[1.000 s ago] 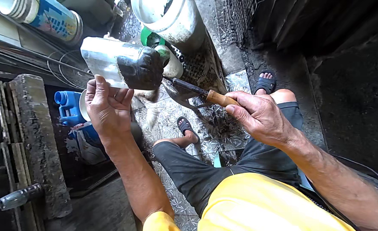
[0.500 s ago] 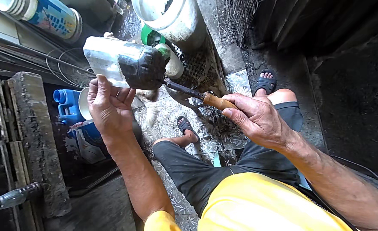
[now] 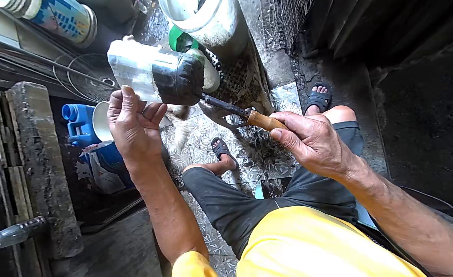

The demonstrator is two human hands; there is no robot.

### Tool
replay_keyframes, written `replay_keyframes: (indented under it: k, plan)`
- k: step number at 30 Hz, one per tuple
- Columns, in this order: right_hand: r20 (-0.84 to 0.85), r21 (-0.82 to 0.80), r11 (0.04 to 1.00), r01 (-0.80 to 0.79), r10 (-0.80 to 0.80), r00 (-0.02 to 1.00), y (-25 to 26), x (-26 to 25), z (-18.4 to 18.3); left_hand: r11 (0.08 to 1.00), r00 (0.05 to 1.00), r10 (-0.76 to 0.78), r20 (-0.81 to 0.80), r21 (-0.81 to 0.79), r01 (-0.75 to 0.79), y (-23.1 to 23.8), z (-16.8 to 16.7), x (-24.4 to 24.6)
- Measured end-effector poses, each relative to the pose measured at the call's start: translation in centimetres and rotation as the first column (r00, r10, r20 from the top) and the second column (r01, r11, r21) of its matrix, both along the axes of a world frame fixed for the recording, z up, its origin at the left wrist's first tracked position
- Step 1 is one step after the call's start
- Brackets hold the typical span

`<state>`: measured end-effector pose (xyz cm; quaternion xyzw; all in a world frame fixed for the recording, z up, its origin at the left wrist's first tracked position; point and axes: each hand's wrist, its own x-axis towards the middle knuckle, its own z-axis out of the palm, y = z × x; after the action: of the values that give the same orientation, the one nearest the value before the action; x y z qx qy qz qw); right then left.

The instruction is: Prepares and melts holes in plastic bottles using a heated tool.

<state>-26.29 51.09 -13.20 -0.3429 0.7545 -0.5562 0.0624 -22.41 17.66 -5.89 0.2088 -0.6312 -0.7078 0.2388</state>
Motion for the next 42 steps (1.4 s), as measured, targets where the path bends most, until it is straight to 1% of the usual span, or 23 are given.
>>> replay_keyframes:
  k: [5,12,20,24,27,31,35,39,41,42]
  plan:
    - [0.021,0.003,1.0,-0.009,0.008,1.0,0.2,-0.1,-0.1,1.0,1.0,-0.013,0.002,-0.004,0.013,0.5,-0.1,0.0]
    - [0.035,0.038,0.999,-0.003,0.001,0.999,0.3,-0.4,-0.5,0.998,0.999,-0.038,0.022,-0.053,0.039,0.7,-0.6,-0.2]
    - [0.073,0.116,0.993,0.001,-0.01,0.997,0.4,-0.7,-1.6,0.999,0.996,-0.032,0.088,-0.017,0.033,1.0,-2.7,-0.8]
    - [0.062,0.205,0.979,0.004,-0.017,0.998,0.7,-1.1,-2.2,0.999,0.992,-0.014,0.129,-0.027,0.018,1.3,-4.1,-1.2]
    - [0.021,0.294,0.955,0.024,-0.032,0.999,1.1,-1.2,-2.2,0.995,0.985,0.054,0.161,-0.091,-0.04,1.8,-5.4,-1.6]
    - [-0.051,0.43,0.9,0.071,-0.054,0.997,1.7,-1.3,-2.4,0.985,0.983,0.05,0.179,-0.169,-0.019,2.5,-7.7,-2.3]
    - [-0.013,0.508,0.853,0.115,-0.126,0.992,2.7,-1.5,-3.6,0.963,0.973,0.086,0.217,-0.269,-0.025,3.0,-10.6,-3.4]
    - [0.033,0.564,0.817,0.124,-0.173,0.984,2.5,-1.5,-4.2,0.908,0.951,0.132,0.279,-0.42,-0.003,2.9,-14.2,-4.3]
    - [0.035,0.605,0.787,0.121,-0.178,0.983,2.1,-2.1,-4.7,0.857,0.942,0.155,0.297,-0.515,0.021,3.5,-15.5,-4.5]
    - [0.034,0.626,0.77,0.12,-0.18,0.983,1.9,-2.3,-4.9,0.824,0.945,0.169,0.28,-0.566,0.02,4.1,-15.9,-4.6]
